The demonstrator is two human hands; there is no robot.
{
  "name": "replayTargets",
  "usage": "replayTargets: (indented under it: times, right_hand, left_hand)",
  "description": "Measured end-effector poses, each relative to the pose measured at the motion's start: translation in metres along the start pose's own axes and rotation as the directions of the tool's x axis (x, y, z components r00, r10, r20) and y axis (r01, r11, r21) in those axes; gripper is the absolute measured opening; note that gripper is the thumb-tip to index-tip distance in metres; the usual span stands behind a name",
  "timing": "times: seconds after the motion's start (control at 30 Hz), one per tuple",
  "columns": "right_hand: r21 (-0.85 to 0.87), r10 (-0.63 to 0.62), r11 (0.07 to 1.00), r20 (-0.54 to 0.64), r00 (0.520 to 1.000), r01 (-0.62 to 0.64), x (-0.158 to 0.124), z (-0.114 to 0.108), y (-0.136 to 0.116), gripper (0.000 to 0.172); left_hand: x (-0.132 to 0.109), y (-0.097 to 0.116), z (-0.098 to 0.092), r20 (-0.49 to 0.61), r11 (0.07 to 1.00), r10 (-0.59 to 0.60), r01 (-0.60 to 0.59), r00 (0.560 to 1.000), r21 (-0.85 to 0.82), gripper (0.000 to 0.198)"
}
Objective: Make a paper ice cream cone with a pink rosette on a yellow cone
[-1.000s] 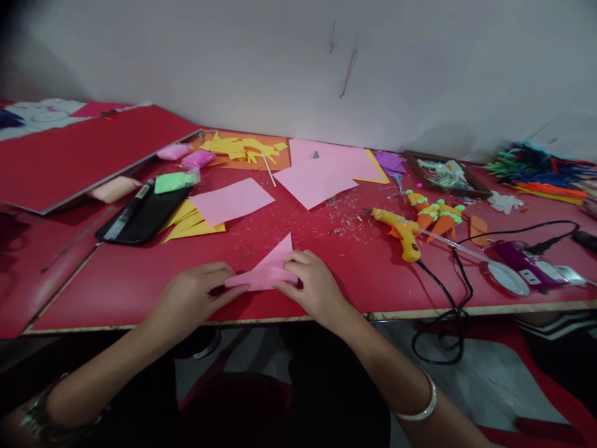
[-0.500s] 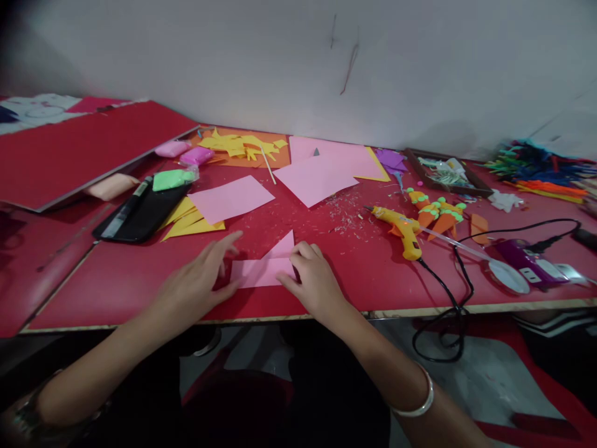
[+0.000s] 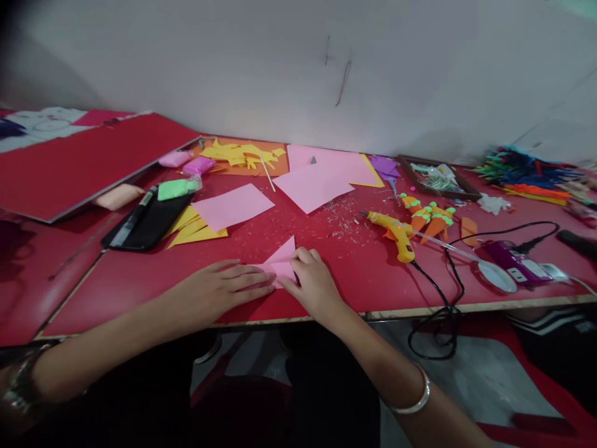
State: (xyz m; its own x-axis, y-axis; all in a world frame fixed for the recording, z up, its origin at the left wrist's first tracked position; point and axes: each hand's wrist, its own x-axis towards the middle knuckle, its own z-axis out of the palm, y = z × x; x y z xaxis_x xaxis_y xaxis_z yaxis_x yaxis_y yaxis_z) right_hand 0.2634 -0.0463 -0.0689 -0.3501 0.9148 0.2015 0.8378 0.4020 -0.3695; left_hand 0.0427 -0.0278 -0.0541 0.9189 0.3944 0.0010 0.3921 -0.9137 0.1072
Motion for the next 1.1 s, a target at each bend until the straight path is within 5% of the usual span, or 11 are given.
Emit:
replayTargets:
  times: [0.33, 0.47, 0.57, 0.7, 1.1]
  right_hand:
    - [0.056, 0.036, 0.998, -0.011, 0.999, -0.036, -0.001, -0.001, -0.001, 0.018]
    - [0.073, 0.054, 0.996, -0.083, 0.995, -0.048, -0.004, -0.001, -0.003, 0.045]
    - [-0.101, -0.139, 0.985, 0.031, 0.990, 0.142, -0.007, -0.003, -0.011, 0.049]
    - [-0.220, -0.313, 0.907, 0.218, 0.924, 0.359, -0.013, -0.010, -0.019, 0.056]
    - [-0.244, -0.229, 0.930, 0.198, 0.953, 0.274, -0.038, -0.034, 0.009, 0.056]
  left_hand:
    - [-0.040, -0.016, -0.019, 0.114, 0.998, -0.044, 0.039, 0.992, 0.041, 0.057]
    - [-0.041, -0.021, -0.024, 0.189, 1.000, -0.009, 0.006, 0.982, 0.016, 0.060]
    - [-0.040, -0.023, -0.023, 0.160, 1.000, 0.012, -0.012, 0.987, 0.000, 0.059]
    - [-0.041, -0.022, -0.022, 0.107, 1.000, 0.010, -0.007, 0.994, -0.028, 0.058]
    - [-0.045, -0.023, -0.028, 0.127, 0.998, 0.008, 0.001, 0.992, -0.070, 0.067]
